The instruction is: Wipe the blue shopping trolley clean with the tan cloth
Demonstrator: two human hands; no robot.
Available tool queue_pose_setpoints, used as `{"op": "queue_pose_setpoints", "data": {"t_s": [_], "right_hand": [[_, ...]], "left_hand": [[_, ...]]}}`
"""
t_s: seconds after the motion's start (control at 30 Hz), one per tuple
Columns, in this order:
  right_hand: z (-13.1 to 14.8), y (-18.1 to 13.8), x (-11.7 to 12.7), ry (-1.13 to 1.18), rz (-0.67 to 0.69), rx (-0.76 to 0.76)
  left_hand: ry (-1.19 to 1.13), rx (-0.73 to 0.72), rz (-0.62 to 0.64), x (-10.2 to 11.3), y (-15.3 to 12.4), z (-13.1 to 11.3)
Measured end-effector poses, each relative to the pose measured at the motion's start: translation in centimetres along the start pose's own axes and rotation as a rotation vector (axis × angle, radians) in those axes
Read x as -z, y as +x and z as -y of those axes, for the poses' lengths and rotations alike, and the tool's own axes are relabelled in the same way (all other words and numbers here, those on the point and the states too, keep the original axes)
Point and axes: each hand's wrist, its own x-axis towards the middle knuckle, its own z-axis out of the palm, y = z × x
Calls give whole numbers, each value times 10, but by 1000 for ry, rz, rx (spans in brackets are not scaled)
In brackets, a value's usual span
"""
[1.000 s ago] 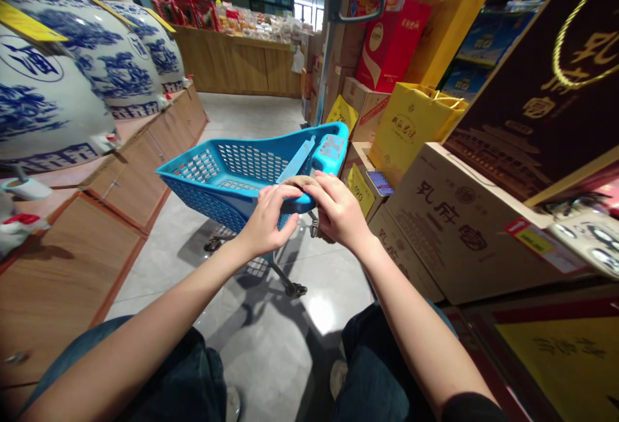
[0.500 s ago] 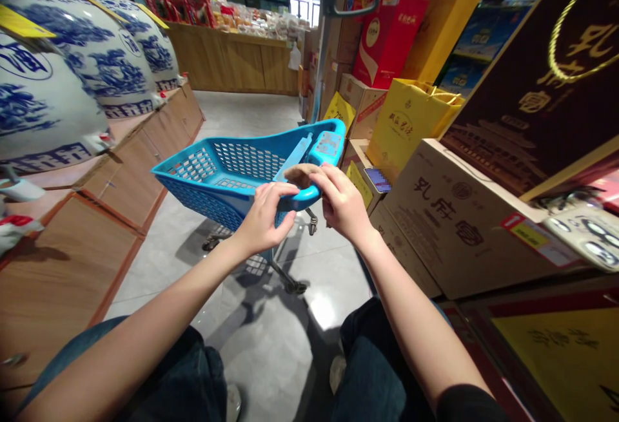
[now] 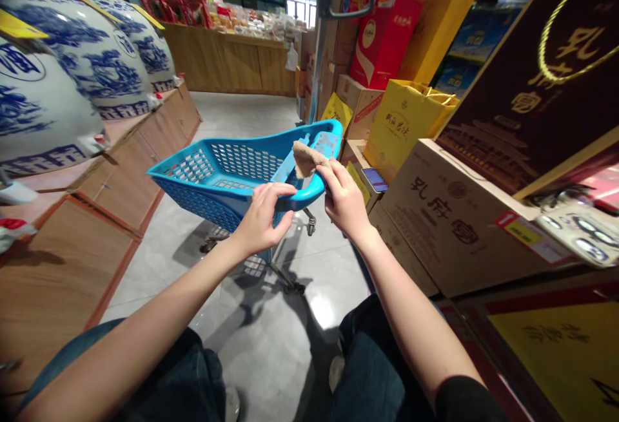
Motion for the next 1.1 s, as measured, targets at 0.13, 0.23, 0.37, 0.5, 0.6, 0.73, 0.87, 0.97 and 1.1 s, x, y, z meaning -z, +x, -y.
{"op": "queue_pose_setpoints", "data": {"t_s": [0.13, 0.23, 0.37, 0.5, 0.6, 0.73, 0.87, 0.97, 1.1], "right_hand": [[15, -2, -6, 30, -24, 88], [13, -1, -4, 66, -2, 162], [-1, 2, 1, 48, -8, 35], [8, -1, -5, 63, -11, 23], [15, -2, -8, 60, -6, 94], [1, 2, -3, 29, 6, 49], [-2, 2, -1, 45, 27, -22], [12, -1, -7, 61, -7, 73], [16, 0, -11, 83, -7, 190]], "left_hand": [[-4, -48, -40, -1, -1, 1], [-9, -78, -56, -1, -1, 2], [7, -50, -30, -2, 1, 2], [6, -4, -18, -1, 2, 1], [-20, 23, -14, 1, 1, 2], [-60, 47, -23, 4, 2, 1], [-87, 73, -32, 4, 1, -1], [-110, 58, -75, 6, 0, 1], [-146, 72, -123, 9, -1, 8]]}}
